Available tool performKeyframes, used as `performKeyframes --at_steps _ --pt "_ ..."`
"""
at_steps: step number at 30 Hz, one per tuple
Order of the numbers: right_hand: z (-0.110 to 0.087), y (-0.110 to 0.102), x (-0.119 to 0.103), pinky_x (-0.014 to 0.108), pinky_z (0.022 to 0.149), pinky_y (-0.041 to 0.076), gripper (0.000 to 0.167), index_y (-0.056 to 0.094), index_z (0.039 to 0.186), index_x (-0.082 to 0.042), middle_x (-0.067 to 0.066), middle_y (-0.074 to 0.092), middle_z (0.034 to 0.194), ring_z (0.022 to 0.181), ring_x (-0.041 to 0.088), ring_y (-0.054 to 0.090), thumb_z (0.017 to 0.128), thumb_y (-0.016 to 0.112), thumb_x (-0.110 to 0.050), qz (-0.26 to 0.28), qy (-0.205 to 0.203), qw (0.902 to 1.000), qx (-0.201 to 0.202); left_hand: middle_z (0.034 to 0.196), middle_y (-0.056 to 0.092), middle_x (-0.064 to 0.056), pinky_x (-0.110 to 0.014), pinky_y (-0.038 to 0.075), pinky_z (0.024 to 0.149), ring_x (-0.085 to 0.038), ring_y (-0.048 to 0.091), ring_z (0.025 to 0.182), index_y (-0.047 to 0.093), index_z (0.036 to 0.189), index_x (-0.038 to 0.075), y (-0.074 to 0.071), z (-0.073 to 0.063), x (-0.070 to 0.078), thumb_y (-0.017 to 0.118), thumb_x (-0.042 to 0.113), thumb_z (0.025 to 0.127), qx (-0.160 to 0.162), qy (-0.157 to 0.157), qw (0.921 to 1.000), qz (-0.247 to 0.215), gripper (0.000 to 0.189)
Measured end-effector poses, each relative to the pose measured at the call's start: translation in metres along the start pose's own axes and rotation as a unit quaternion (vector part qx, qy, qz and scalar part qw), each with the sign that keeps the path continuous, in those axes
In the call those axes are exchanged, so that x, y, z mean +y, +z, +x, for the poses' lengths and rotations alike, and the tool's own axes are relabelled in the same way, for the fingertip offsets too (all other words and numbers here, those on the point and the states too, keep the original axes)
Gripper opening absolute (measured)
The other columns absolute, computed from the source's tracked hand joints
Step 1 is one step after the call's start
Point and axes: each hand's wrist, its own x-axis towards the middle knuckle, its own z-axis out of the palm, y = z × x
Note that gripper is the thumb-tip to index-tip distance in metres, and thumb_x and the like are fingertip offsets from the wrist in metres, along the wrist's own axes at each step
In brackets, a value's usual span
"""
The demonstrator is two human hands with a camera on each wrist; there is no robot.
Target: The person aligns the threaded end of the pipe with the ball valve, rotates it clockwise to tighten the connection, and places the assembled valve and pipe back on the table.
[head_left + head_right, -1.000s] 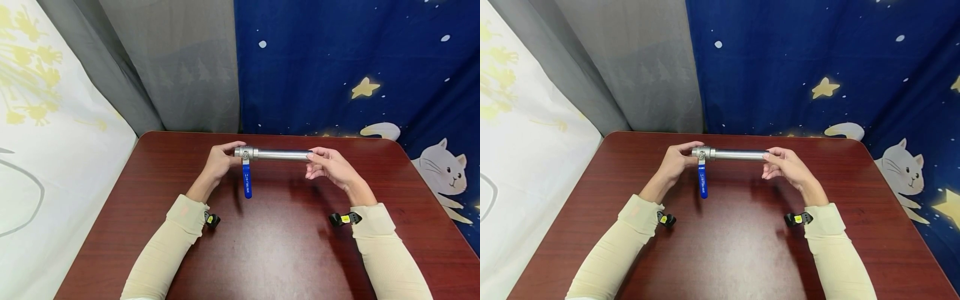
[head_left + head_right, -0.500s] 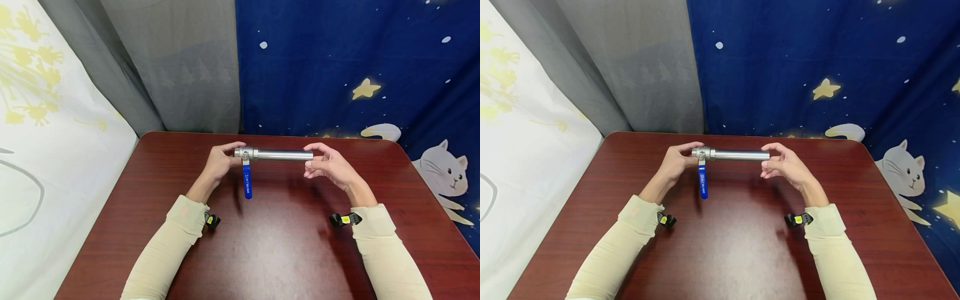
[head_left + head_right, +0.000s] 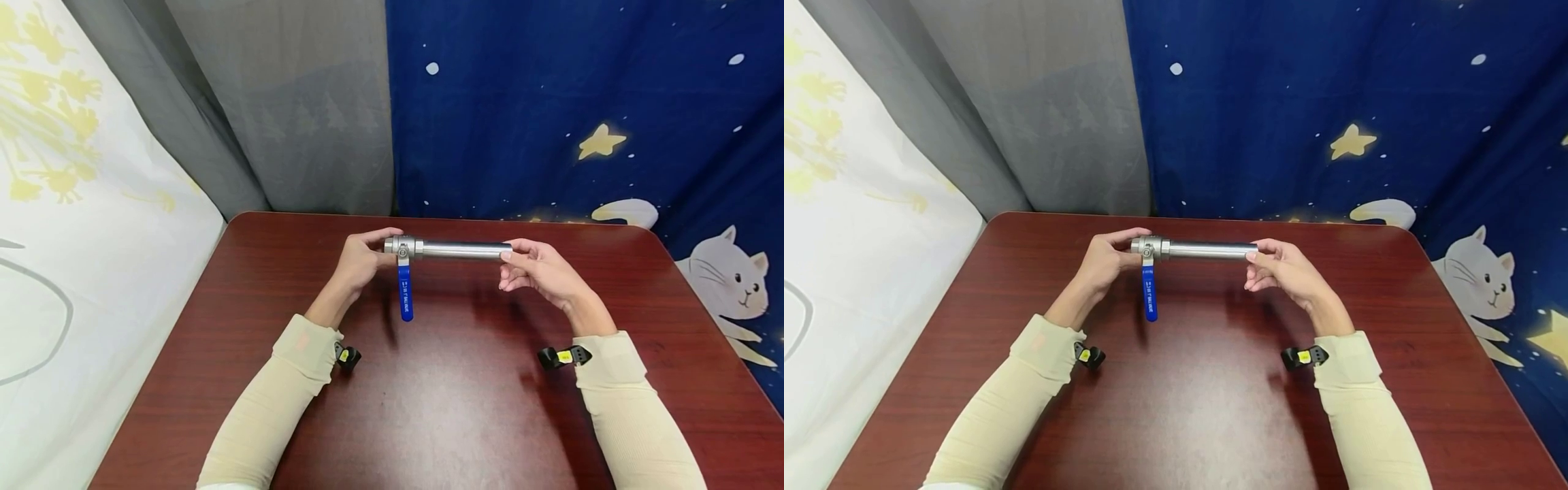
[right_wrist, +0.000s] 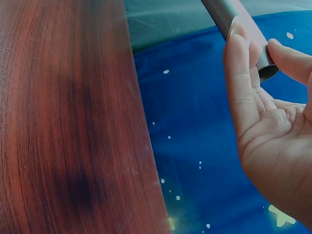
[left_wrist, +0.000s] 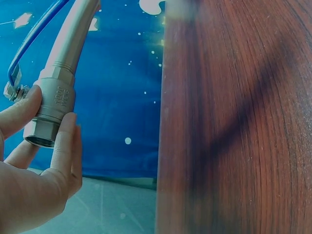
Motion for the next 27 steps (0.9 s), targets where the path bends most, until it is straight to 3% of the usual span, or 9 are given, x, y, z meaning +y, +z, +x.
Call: performKeyframes --at_steps 5,11,15,19,27 --pt "0.0006 0.0009 -0.0010 0.032 0.065 0.058 0.022 0.054 0.101 0.003 0.011 0.067 0.074 0.065 0.019 0.069 0.099 0.056 -0.019 -0.017 0.014 0.9996 0.019 0.109 0.063 -0.011 -0.046 0.050 0.078 -0.024 0.054 0.094 0.073 0.114 0.013 0.0003 -0.0015 0.0007 0.073 -0.005 0.076 0.001 0.000 1.0000 0.001 0.042" --pt "0.0024 0.0027 -0.0029 0.032 0.066 0.058 0.027 0.059 0.097 0.001 0.010 0.067 0.073 0.066 0.020 0.070 0.098 0.058 -0.026 -0.024 0.017 0.9987 0.041 0.107 0.064 -0.011 -0.029 0.049 0.068 -0.026 0.055 0.092 0.072 0.113 0.011 0.0005 -0.0013 0.0012 0.073 -0.006 0.074 0.004 0.002 1.0000 -0.002 0.043" --pt "0.0020 0.0017 -0.0016 0.032 0.066 0.058 0.020 0.059 0.111 -0.003 0.011 0.067 0.075 0.066 0.021 0.070 0.097 0.060 -0.019 -0.008 0.003 0.9994 0.033 0.105 0.064 -0.012 -0.028 0.049 0.067 -0.023 0.056 0.089 0.073 0.112 0.013 0.0004 -0.0011 0.0004 0.073 -0.006 0.074 0.002 0.000 1.0000 -0.003 0.043" --pt "0.0001 0.0015 -0.0004 0.033 0.064 0.058 0.035 0.049 0.126 -0.008 0.013 0.068 0.076 0.065 0.022 0.069 0.093 0.061 -0.003 -0.002 -0.022 0.9997 0.013 0.104 0.064 -0.011 -0.031 0.050 0.067 -0.020 0.056 0.085 0.073 0.112 0.013 0.0006 -0.0012 -0.0006 0.073 -0.007 0.074 0.001 -0.002 1.0000 -0.001 0.043" --pt "-0.0024 0.0024 0.0005 0.028 0.060 0.057 0.028 0.052 0.117 -0.005 0.011 0.067 0.073 0.060 0.019 0.067 0.091 0.061 0.002 -0.019 -0.029 0.9993 0.016 0.104 0.064 -0.011 -0.042 0.051 0.075 -0.023 0.056 0.088 0.073 0.113 0.013 0.0016 -0.0018 -0.0013 0.073 -0.005 0.074 -0.001 -0.001 1.0000 0.006 0.043"
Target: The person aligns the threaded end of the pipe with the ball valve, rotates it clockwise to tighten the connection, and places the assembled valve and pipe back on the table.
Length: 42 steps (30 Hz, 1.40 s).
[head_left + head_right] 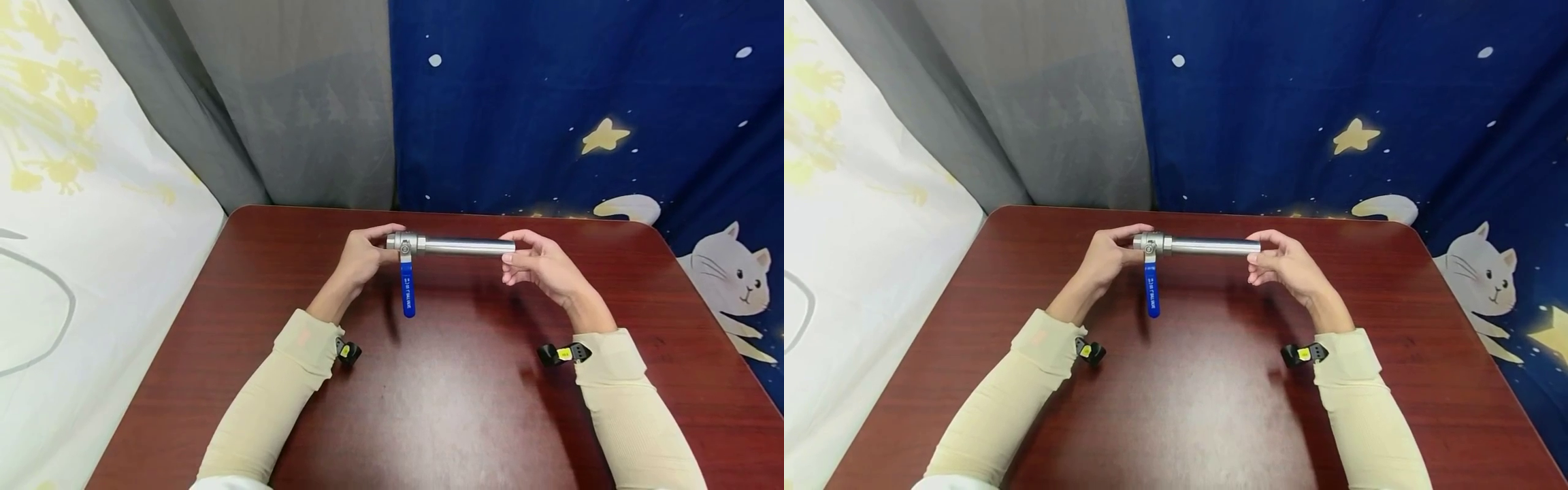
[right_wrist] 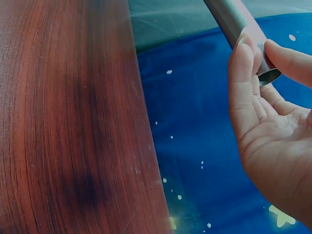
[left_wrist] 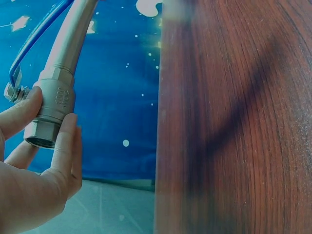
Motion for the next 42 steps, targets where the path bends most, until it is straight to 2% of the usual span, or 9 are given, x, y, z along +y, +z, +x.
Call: performKeyframes --at_steps 3,12,21,26,32,38,42 --pt "-0.0009 -0.0010 0.0002 0.027 0.059 0.056 0.027 0.053 0.117 -0.005 0.009 0.066 0.071 0.059 0.018 0.066 0.092 0.061 0.000 0.003 0.008 1.0000 -0.001 0.104 0.064 -0.011 -0.044 0.051 0.076 -0.024 0.055 0.089 0.073 0.113 0.013 0.0011 0.0002 -0.0003 0.073 -0.006 0.074 -0.001 -0.007 1.0000 -0.002 0.043" --pt "-0.0001 -0.0024 -0.0009 0.024 0.055 0.055 0.021 0.053 0.117 -0.005 0.006 0.062 0.069 0.055 0.015 0.063 0.096 0.059 -0.009 0.015 0.018 0.9997 -0.001 0.109 0.063 -0.009 -0.027 0.050 0.068 -0.022 0.055 0.092 0.073 0.112 0.015 0.0014 0.0010 0.0009 0.073 -0.005 0.075 0.001 -0.011 0.9999 -0.001 0.042" --pt "0.0016 -0.0036 0.0000 0.024 0.054 0.054 0.019 0.053 0.109 -0.003 0.005 0.061 0.067 0.054 0.014 0.062 0.099 0.057 -0.019 -0.005 0.037 0.9993 0.010 0.110 0.063 -0.009 -0.038 0.051 0.075 -0.022 0.055 0.092 0.072 0.114 0.013 0.0015 0.0009 0.0008 0.074 -0.005 0.075 0.001 -0.014 0.9999 0.002 0.043" --pt "0.0007 -0.0034 0.0007 0.024 0.054 0.054 0.023 0.053 0.103 -0.001 0.004 0.060 0.065 0.054 0.014 0.062 0.100 0.055 -0.024 -0.032 0.057 0.9978 0.010 0.104 0.064 -0.010 -0.043 0.050 0.074 -0.023 0.055 0.087 0.073 0.113 0.013 0.0030 -0.0006 0.0025 0.073 -0.007 0.074 0.000 -0.001 1.0000 0.003 0.044" --pt "0.0010 -0.0028 0.0004 0.024 0.053 0.054 0.028 0.051 0.100 0.000 0.004 0.058 0.064 0.054 0.014 0.062 0.101 0.053 -0.028 -0.051 0.070 0.9962 0.007 0.101 0.064 -0.011 -0.041 0.049 0.071 -0.028 0.055 0.087 0.072 0.114 0.010 0.0033 -0.0014 0.0030 0.072 -0.007 0.074 -0.003 0.006 1.0000 0.007 0.044" --pt "0.0023 -0.0022 -0.0008 0.025 0.054 0.054 0.032 0.052 0.103 0.001 0.004 0.058 0.063 0.053 0.014 0.062 0.099 0.056 -0.030 -0.052 0.066 0.9961 0.029 0.108 0.062 -0.012 -0.041 0.050 0.075 -0.031 0.054 0.093 0.070 0.118 0.008 0.0026 -0.0012 0.0020 0.072 -0.007 0.076 -0.007 0.001 0.9999 0.013 0.044" --pt "0.0032 -0.0003 -0.0016 0.026 0.054 0.055 0.027 0.052 0.112 -0.001 0.005 0.058 0.064 0.053 0.015 0.061 0.095 0.063 -0.019 -0.051 0.049 0.9970 0.031 0.106 0.063 -0.012 -0.046 0.049 0.077 -0.027 0.054 0.090 0.072 0.114 0.011 0.0016 -0.0007 0.0023 0.073 -0.006 0.075 -0.003 0.002 0.9999 0.015 0.042"
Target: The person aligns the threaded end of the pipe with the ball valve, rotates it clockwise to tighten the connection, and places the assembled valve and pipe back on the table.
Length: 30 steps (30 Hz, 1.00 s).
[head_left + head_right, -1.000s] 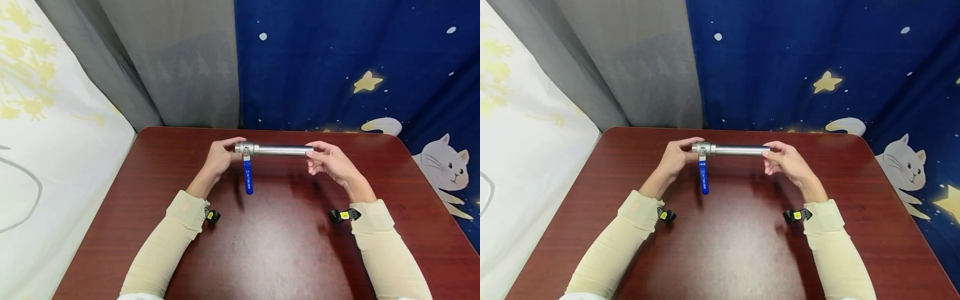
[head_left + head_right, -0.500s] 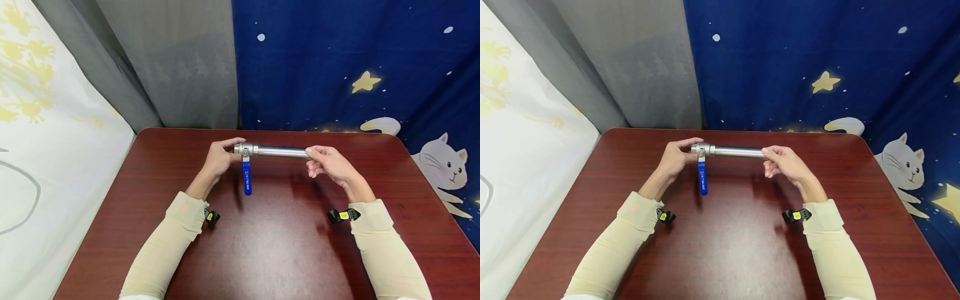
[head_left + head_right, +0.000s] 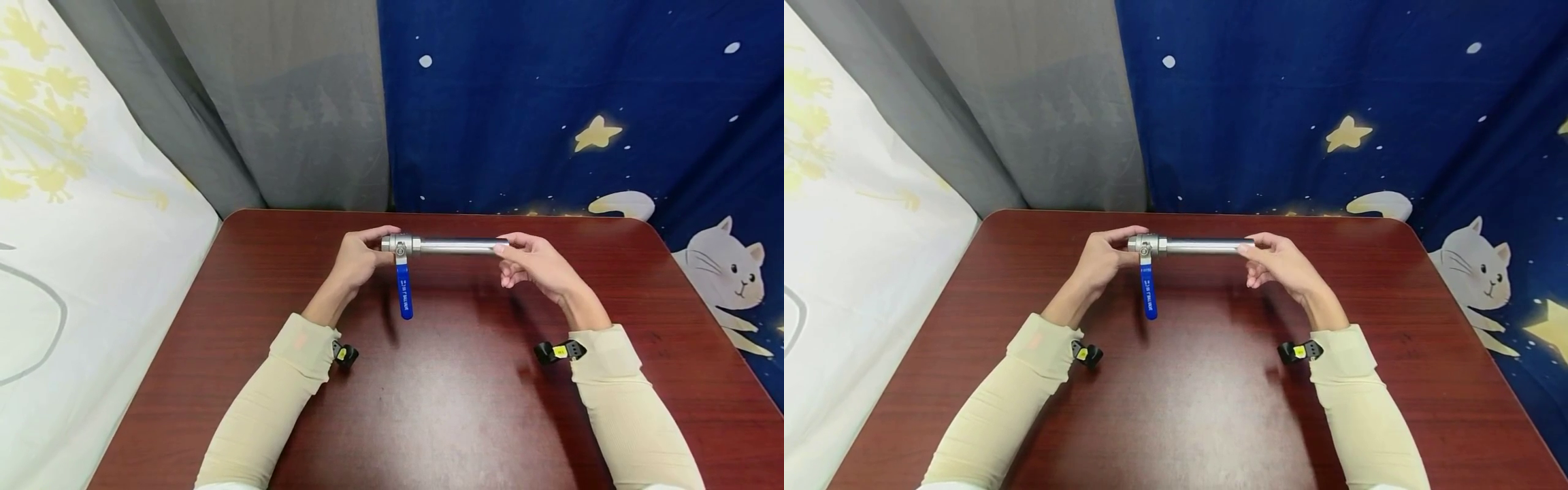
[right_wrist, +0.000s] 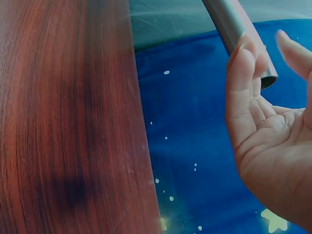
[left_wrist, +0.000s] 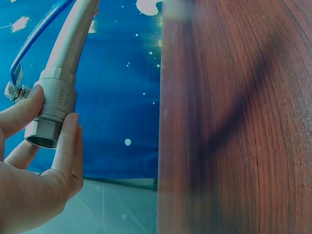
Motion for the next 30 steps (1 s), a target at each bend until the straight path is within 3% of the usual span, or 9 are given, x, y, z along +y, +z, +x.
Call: performKeyframes --at_steps 6,10,13,18,21,26,30 --pt "0.0020 0.0009 0.0009 0.027 0.051 0.053 0.028 0.050 0.114 -0.002 0.003 0.059 0.063 0.051 0.014 0.058 0.091 0.066 -0.005 -0.019 -0.015 0.9996 -0.014 0.102 0.064 -0.011 -0.034 0.049 0.071 -0.022 0.055 0.084 0.072 0.113 0.011 -0.0021 0.0005 -0.0021 0.073 -0.008 0.075 0.000 -0.004 1.0000 0.004 0.043" --pt "0.0020 -0.0004 0.0015 0.028 0.052 0.054 0.025 0.050 0.111 -0.001 0.003 0.057 0.062 0.051 0.014 0.058 0.092 0.065 -0.006 -0.032 -0.010 0.9992 -0.021 0.101 0.063 -0.011 -0.037 0.050 0.072 -0.022 0.055 0.082 0.070 0.115 0.006 -0.0011 0.0014 -0.0027 0.072 -0.010 0.074 -0.009 0.000 1.0000 0.003 0.044" --pt "0.0016 -0.0014 0.0014 0.029 0.052 0.054 0.025 0.050 0.111 0.000 0.003 0.056 0.062 0.051 0.014 0.058 0.092 0.065 -0.008 -0.043 -0.004 0.9988 -0.023 0.101 0.063 -0.010 -0.033 0.050 0.070 -0.022 0.056 0.082 0.069 0.117 0.004 -0.0008 0.0022 -0.0029 0.072 -0.010 0.074 -0.015 0.002 0.9999 0.004 0.045" --pt "0.0016 -0.0026 0.0023 0.032 0.054 0.055 0.028 0.050 0.112 0.000 0.002 0.058 0.063 0.051 0.015 0.059 0.092 0.066 -0.012 -0.068 0.006 0.9976 -0.016 0.105 0.064 -0.010 -0.026 0.049 0.067 -0.029 0.057 0.087 0.069 0.116 0.006 -0.0012 0.0025 -0.0039 0.072 -0.010 0.075 -0.017 -0.008 0.9998 0.005 0.045" --pt "0.0017 -0.0031 0.0033 0.034 0.056 0.056 0.029 0.052 0.113 -0.001 0.001 0.063 0.069 0.055 0.015 0.063 0.091 0.067 -0.012 -0.084 0.003 0.9965 -0.005 0.108 0.064 -0.010 -0.030 0.050 0.071 -0.030 0.057 0.090 0.069 0.119 0.007 -0.0017 0.0025 -0.0040 0.071 -0.010 0.076 -0.020 -0.015 0.9996 0.009 0.046" --pt "0.0020 -0.0046 0.0040 0.033 0.070 0.058 0.036 0.053 0.120 0.001 0.004 0.067 0.090 0.080 0.019 0.069 0.091 0.068 -0.014 -0.125 -0.018 0.9919 0.013 0.109 0.063 -0.011 -0.034 0.050 0.075 -0.027 0.056 0.090 0.068 0.120 0.009 -0.0037 0.0034 -0.0048 0.071 -0.006 0.078 -0.035 -0.009 0.9982 0.047 0.045" --pt "0.0015 -0.0075 0.0040 0.027 0.090 0.047 0.042 0.060 0.121 0.000 0.009 0.061 0.116 0.108 0.018 0.057 0.089 0.072 -0.023 -0.232 -0.039 0.9711 0.039 0.112 0.064 -0.009 -0.030 0.048 0.074 -0.024 0.055 0.095 0.070 0.114 0.011 -0.0062 0.0049 -0.0079 0.073 0.000 0.078 -0.054 0.018 0.9938 0.096 0.038"
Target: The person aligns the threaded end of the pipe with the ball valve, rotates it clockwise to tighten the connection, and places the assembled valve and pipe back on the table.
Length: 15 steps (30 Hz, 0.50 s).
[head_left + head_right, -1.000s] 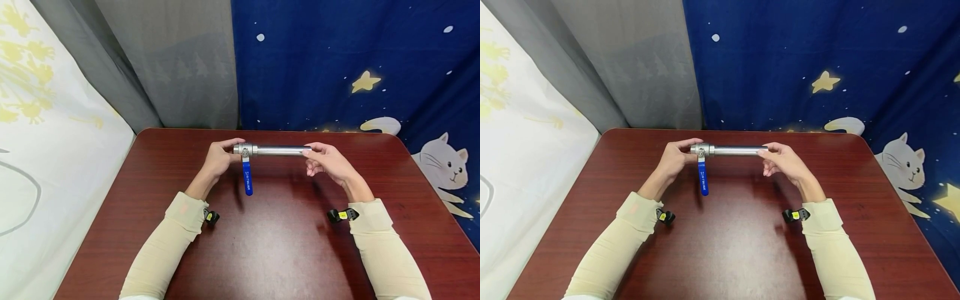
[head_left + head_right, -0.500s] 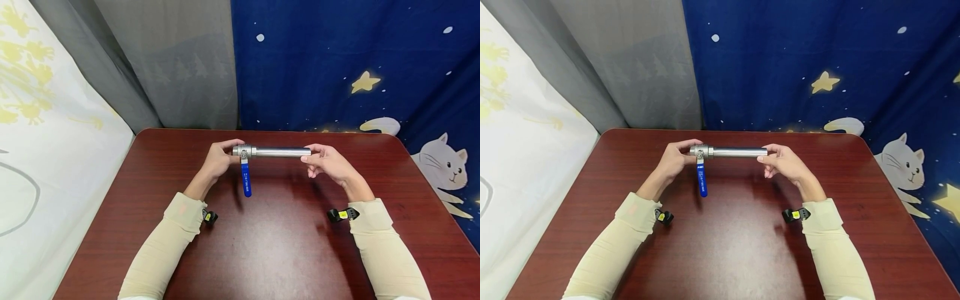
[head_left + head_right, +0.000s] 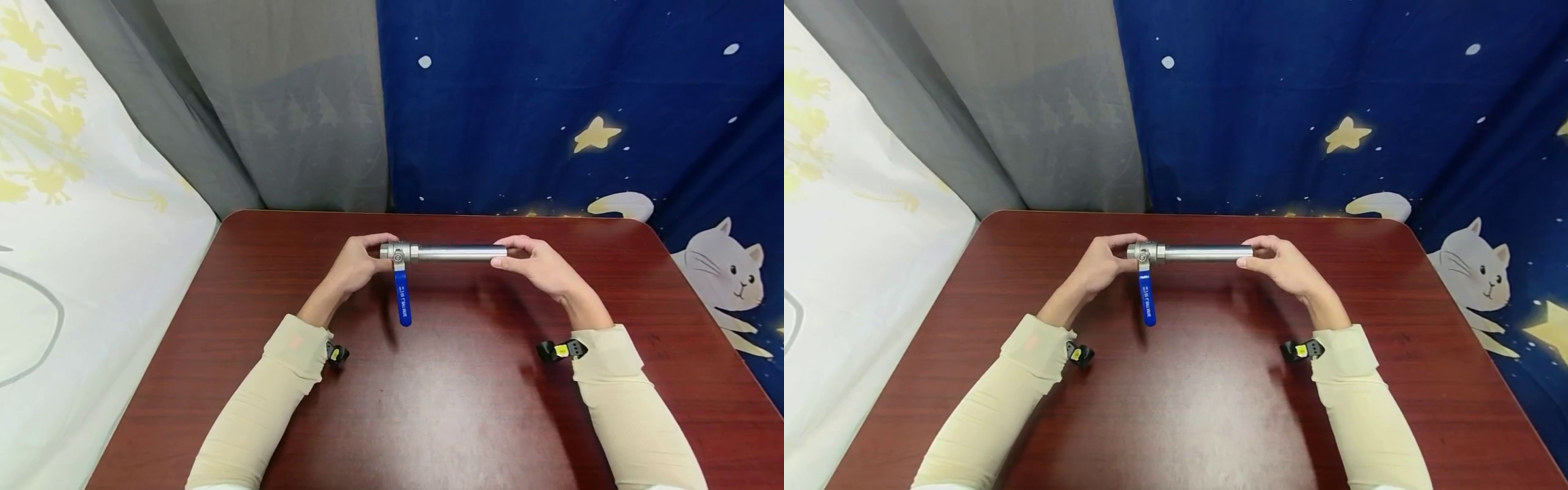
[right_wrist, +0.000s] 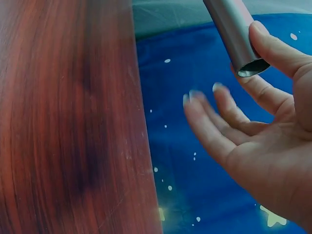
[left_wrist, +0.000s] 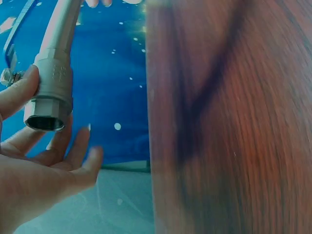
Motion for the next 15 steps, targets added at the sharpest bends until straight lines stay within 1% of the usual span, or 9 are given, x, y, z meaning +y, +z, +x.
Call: performKeyframes --at_steps 3,4,6,8,10,11,14,15 --pt "0.000 0.000 0.002 0.032 0.097 0.039 0.041 0.066 0.117 -0.003 0.006 0.051 0.136 0.121 0.022 0.048 0.086 0.074 -0.028 -0.071 -0.014 0.9974 0.003 0.116 0.065 -0.007 -0.032 0.047 0.078 -0.022 0.055 0.099 0.072 0.110 0.012 0.000 0.002 -0.006 0.073 0.001 0.080 -0.006 0.028 0.9992 0.026 0.032" --pt "0.000 0.000 0.003 0.034 0.099 0.037 0.040 0.067 0.116 -0.003 0.005 0.046 0.142 0.125 0.023 0.046 0.086 0.075 -0.028 -0.084 -0.020 0.9963 -0.003 0.118 0.066 -0.007 -0.033 0.048 0.082 -0.021 0.056 0.103 0.073 0.110 0.011 0.000 0.003 -0.009 0.072 0.002 0.081 -0.007 0.040 0.9986 0.033 0.030" --pt "0.002 0.002 0.004 0.040 0.101 0.036 0.039 0.068 0.113 -0.003 0.007 0.041 0.147 0.126 0.029 0.047 0.085 0.076 -0.028 -0.101 -0.028 0.9944 -0.016 0.121 0.066 -0.009 -0.038 0.046 0.092 -0.023 0.056 0.113 0.074 0.109 0.009 0.001 0.005 -0.016 0.070 0.000 0.082 -0.007 0.063 0.9970 0.044 0.029" --pt "0.002 0.004 0.005 0.045 0.102 0.035 0.038 0.068 0.112 -0.003 0.008 0.038 0.148 0.125 0.031 0.046 0.084 0.076 -0.028 -0.115 -0.032 0.9926 -0.026 0.125 0.065 -0.011 -0.040 0.041 0.102 -0.025 0.053 0.123 0.075 0.108 0.008 0.002 0.006 -0.022 0.070 0.000 0.082 -0.002 0.081 0.9943 0.070 0.028" --pt "0.004 0.005 0.006 0.048 0.103 0.033 0.038 0.068 0.111 -0.002 0.011 0.036 0.149 0.127 0.034 0.043 0.084 0.077 -0.027 -0.132 -0.035 0.9902 -0.028 0.133 0.060 -0.012 -0.043 0.031 0.112 -0.027 0.043 0.136 0.075 0.107 0.008 0.003 0.007 -0.026 0.069 -0.002 0.081 0.005 0.103 0.9894 0.101 0.028" --pt "0.004 0.006 0.007 0.050 0.104 0.032 0.039 0.068 0.111 -0.002 0.012 0.035 0.149 0.129 0.035 0.041 0.083 0.077 -0.027 -0.143 -0.037 0.9886 -0.028 0.137 0.057 -0.012 -0.045 0.028 0.114 -0.028 0.037 0.139 0.076 0.105 0.008 0.004 0.007 -0.027 0.069 -0.002 0.080 0.009 0.110 0.9869 0.117 0.029" --pt "0.007 0.007 0.008 0.053 0.107 0.029 0.039 0.068 0.109 -0.001 0.016 0.032 0.151 0.134 0.038 0.035 0.081 0.079 -0.026 -0.178 -0.040 0.9830 -0.021 0.147 0.047 -0.011 -0.053 0.022 0.115 -0.031 0.025 0.145 0.077 0.101 0.013 0.005 0.006 -0.029 0.071 -0.002 0.078 0.020 0.125 0.9789 0.160 0.028" --pt "0.009 0.007 0.009 0.054 0.109 0.027 0.039 0.069 0.109 -0.001 0.018 0.031 0.151 0.137 0.039 0.031 0.080 0.080 -0.025 -0.192 -0.043 0.9803 -0.021 0.149 0.044 -0.011 -0.056 0.021 0.114 -0.031 0.022 0.146 0.078 0.100 0.014 0.006 0.006 -0.029 0.072 -0.002 0.077 0.024 0.129 0.9761 0.173 0.028"
